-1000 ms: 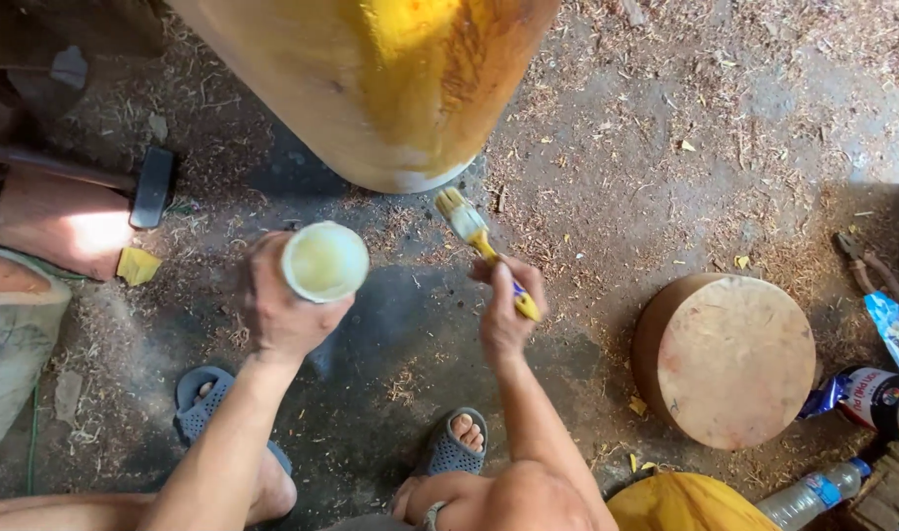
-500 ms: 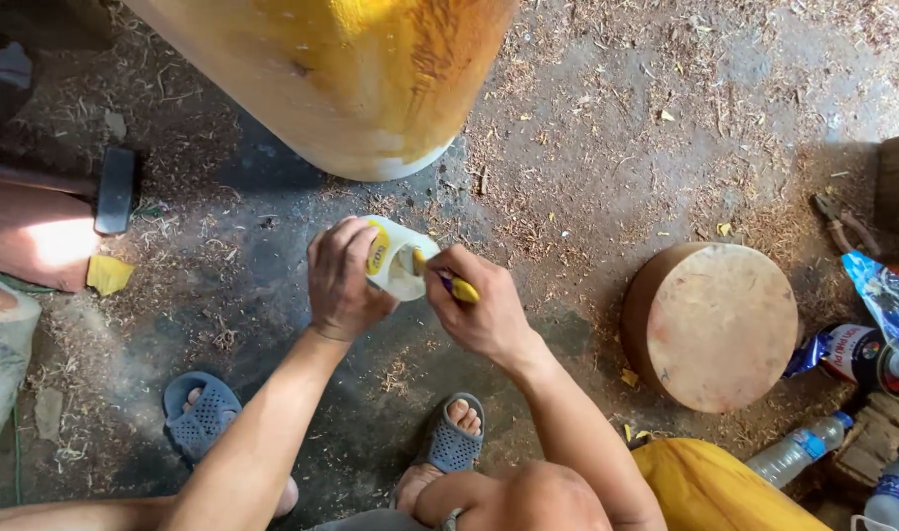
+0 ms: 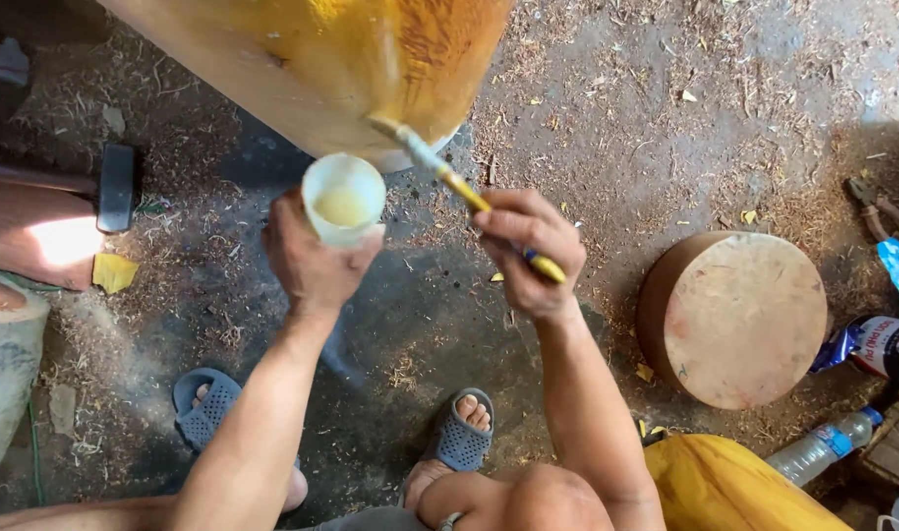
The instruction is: Apply a liquid finish or sealant to a large cylindrical wooden object using a brush.
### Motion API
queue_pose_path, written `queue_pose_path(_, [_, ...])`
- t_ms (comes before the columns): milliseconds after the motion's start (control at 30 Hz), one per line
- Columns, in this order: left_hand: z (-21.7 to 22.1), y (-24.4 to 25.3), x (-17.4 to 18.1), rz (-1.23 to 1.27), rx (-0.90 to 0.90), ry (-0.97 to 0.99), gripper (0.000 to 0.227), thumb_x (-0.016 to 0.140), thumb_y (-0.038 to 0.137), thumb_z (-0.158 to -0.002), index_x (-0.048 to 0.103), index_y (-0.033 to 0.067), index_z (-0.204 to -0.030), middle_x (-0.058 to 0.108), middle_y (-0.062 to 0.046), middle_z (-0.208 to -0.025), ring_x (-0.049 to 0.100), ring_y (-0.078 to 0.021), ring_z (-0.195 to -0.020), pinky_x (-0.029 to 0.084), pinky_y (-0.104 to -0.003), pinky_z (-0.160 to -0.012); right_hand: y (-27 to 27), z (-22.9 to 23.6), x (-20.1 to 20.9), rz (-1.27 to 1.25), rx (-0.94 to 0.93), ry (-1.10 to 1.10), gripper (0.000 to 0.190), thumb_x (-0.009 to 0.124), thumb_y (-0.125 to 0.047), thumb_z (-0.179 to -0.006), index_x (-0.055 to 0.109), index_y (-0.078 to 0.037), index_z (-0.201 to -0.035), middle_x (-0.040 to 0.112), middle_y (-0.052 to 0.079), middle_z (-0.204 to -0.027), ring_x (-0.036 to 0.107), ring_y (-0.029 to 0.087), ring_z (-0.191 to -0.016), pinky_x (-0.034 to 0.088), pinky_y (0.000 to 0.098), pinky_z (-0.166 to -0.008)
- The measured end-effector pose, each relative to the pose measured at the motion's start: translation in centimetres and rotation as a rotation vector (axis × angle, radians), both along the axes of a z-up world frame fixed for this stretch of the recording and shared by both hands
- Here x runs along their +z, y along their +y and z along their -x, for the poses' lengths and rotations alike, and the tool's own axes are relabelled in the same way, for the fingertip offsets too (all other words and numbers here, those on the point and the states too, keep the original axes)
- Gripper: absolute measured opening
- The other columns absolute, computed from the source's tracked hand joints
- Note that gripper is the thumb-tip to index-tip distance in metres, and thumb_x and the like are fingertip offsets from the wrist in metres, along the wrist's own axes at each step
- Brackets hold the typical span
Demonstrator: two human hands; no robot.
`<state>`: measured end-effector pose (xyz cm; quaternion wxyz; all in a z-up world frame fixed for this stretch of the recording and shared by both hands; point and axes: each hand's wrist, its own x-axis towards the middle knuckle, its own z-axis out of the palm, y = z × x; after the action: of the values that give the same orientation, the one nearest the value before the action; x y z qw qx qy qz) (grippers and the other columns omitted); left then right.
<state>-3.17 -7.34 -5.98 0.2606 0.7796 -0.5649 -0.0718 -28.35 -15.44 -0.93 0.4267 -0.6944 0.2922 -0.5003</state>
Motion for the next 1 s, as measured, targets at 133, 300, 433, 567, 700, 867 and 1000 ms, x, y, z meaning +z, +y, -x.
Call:
queue_pose_path(133, [-2.8,1.1,0.5,0.035,0.089,0.149,0.080,0.096,0.038,-0.070,0.056,0.0049,-0.130,0.066,-0.013,-0.118,0.066,-0.0310,-0.107,0.051,-0.046,-0.096,0.1,1.7,-1.4,-0.039,-0.102,-0.139,0.010,0.064,0.002,-0.099,0.068,-0.001,-0.108,0.071,0.019,-0.110,0.073,0.025,-0.088,0.064,0.0338,-0.074])
queue_pose_path(300, [-5.5,3.0,0.2,0.044,0.157,0.262,0.080,0.097,0.033,-0.073,0.054,0.0026,-0.133,0.065,-0.015,-0.124,0.068,-0.0319,-0.112,0.056,-0.043,-0.098,2.0,0.6,-4.4,0.115,-0.123,-0.018,0.012,0.062,-0.005,-0.091,0.073,-0.005,-0.095,0.074,0.016,-0.100,0.070,0.020,-0.073,0.054,0.0287,-0.058])
queue_pose_path(433, [-6.1,3.7,-1.2,0.044,0.153,0.244,0.082,0.098,0.033,-0.076,0.051,0.0011,-0.136,0.065,-0.016,-0.128,0.067,-0.0326,-0.116,0.054,-0.045,-0.101,1.0,-2.6,-3.6,0.190,0.034,0.248,0.008,0.071,-0.003,-0.096,0.075,-0.006,-0.103,0.072,0.017,-0.105,0.069,0.022,-0.080,0.053,0.0316,-0.062])
queue_pose_path(567, [-6.3,4.7,-2.0,0.025,0.172,0.211,0.082,0.099,0.034,-0.075,0.052,0.0021,-0.134,0.064,-0.016,-0.126,0.067,-0.0327,-0.115,0.055,-0.045,-0.101,-0.3,-1.3,1.4,0.408,-0.072,0.251,0.013,0.068,-0.002,-0.096,0.075,-0.007,-0.106,0.070,0.018,-0.111,0.073,0.027,-0.093,0.059,0.0343,-0.071])
queue_pose_path(700, [-6.0,4.6,-2.2,-0.044,0.213,0.253,0.084,0.098,0.036,-0.072,0.053,0.0023,-0.134,0.065,-0.016,-0.126,0.067,-0.0324,-0.114,0.054,-0.045,-0.097,1.2,-0.9,-1.7,0.458,-0.002,0.327,0.011,0.074,-0.007,-0.096,0.073,-0.012,-0.105,0.068,0.015,-0.111,0.068,0.023,-0.091,0.058,0.0328,-0.071])
queue_pose_path(867, [-5.3,4.7,-1.9,-0.021,0.210,0.137,0.085,0.100,0.039,-0.067,0.055,0.0020,-0.128,0.064,-0.016,-0.119,0.065,-0.0351,-0.109,0.052,-0.048,-0.093,0.5,-2.9,-10.4,0.397,0.269,0.717,0.030,0.074,-0.005,-0.083,0.074,-0.011,-0.113,0.070,0.010,-0.111,0.064,0.024,-0.091,0.057,0.0324,-0.064])
queue_pose_path(1000, [-5.3,5.4,-1.5,-0.011,0.221,0.242,0.080,0.097,0.039,-0.072,0.056,0.0030,-0.131,0.064,-0.015,-0.122,0.066,-0.0337,-0.113,0.054,-0.047,-0.096,-2.1,-1.0,0.7,0.419,0.189,0.565,0.026,0.073,0.001,-0.089,0.072,-0.008,-0.114,0.069,0.015,-0.115,0.069,0.028,-0.098,0.060,0.0364,-0.072])
